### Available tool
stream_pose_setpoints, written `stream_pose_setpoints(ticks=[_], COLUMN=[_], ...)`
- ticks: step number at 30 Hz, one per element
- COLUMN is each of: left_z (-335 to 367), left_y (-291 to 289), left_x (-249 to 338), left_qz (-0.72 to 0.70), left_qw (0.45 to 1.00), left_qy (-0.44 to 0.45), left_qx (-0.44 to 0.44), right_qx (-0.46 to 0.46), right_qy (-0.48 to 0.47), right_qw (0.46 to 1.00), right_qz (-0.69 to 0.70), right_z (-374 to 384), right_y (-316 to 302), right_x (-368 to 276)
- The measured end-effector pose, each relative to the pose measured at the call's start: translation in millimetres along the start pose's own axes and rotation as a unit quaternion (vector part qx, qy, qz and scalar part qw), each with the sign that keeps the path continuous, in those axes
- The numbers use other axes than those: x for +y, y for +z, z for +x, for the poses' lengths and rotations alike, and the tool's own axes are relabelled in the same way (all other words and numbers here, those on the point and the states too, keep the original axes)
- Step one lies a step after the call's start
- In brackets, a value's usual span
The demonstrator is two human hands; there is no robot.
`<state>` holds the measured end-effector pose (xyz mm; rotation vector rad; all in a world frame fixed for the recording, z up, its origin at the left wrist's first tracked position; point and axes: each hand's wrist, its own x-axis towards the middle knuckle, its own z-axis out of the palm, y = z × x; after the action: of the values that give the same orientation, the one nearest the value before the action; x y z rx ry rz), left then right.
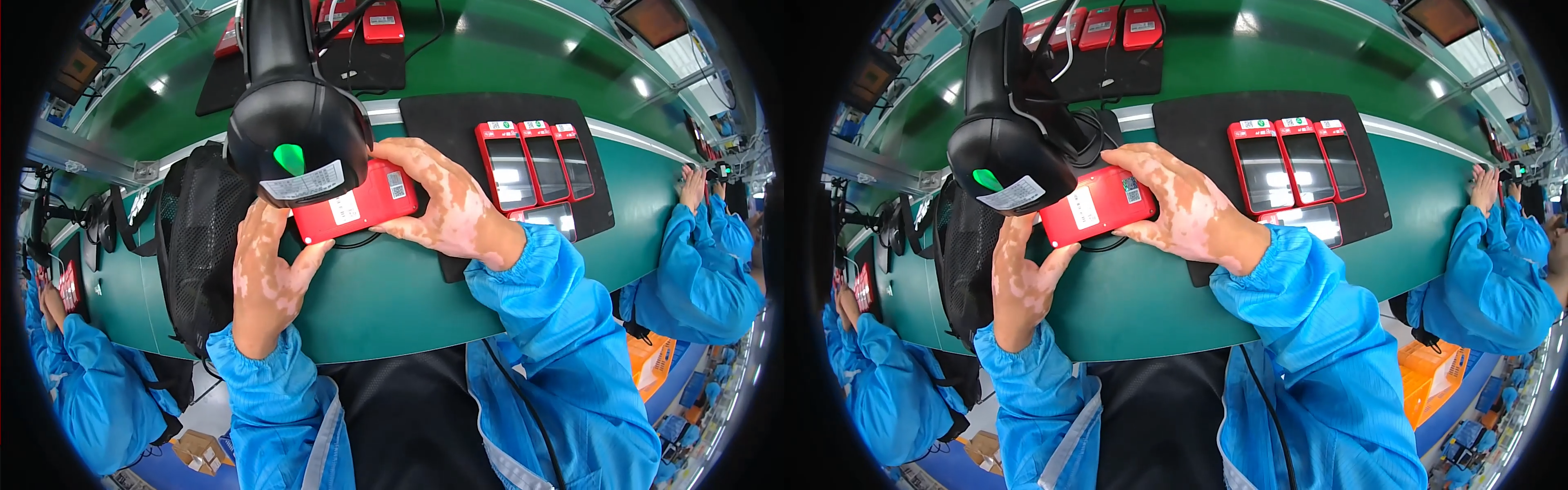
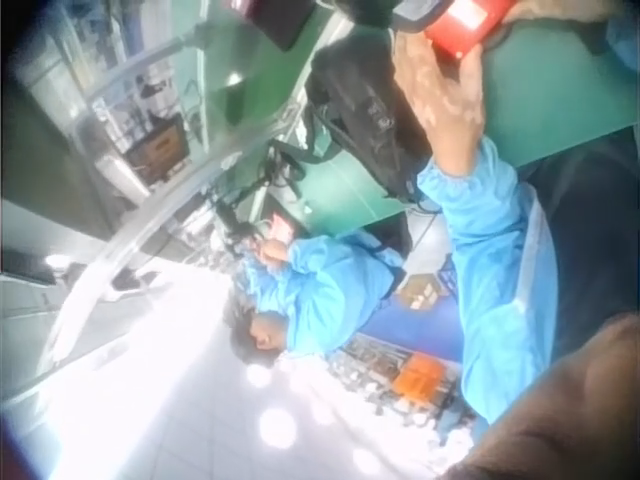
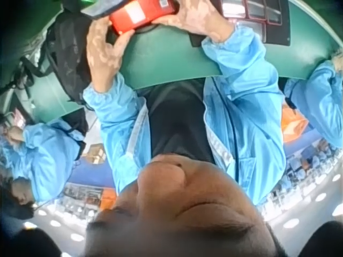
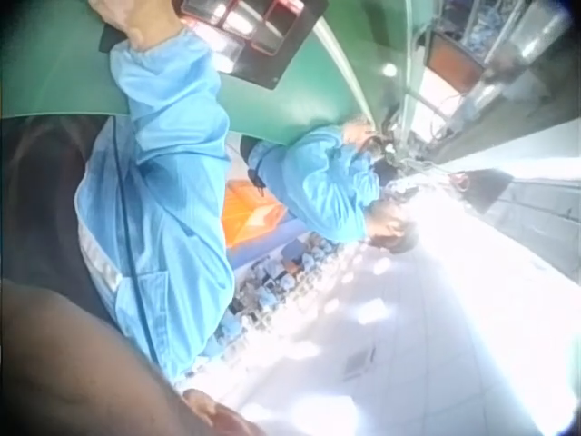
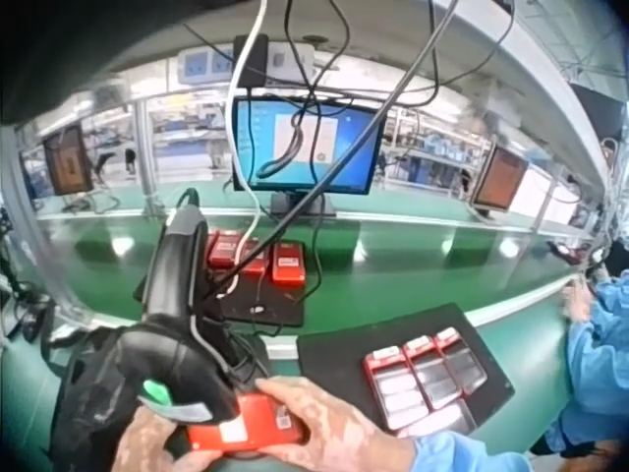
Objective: Scan and sort handheld electronic devices at an assembly line.
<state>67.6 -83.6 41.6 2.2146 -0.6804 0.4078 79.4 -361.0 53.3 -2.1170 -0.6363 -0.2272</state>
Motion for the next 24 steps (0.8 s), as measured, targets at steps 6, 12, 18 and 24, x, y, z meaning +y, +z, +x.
stream_pose_setpoints(ticks=[6,12,18,24], left_z=[11,0,-23,-24], left_y=[-6,-13,40,43], left_x=[8,45,75,72], left_qz=[0.013,-0.034,0.098,0.088], left_qw=[1.0,0.993,0.992,0.994], left_qy=[-0.008,-0.026,0.06,0.045], left_qx=[-0.015,-0.112,-0.057,-0.047], right_qx=[0.01,0.026,0.117,0.159], right_qy=[-0.008,0.172,0.245,0.248], right_qw=[1.0,0.918,0.912,0.908], right_qz=[0.015,0.358,0.306,0.298], right_z=[3,-17,-23,-25], right_y=[0,-13,23,21], right_x=[-2,-28,-30,-26])
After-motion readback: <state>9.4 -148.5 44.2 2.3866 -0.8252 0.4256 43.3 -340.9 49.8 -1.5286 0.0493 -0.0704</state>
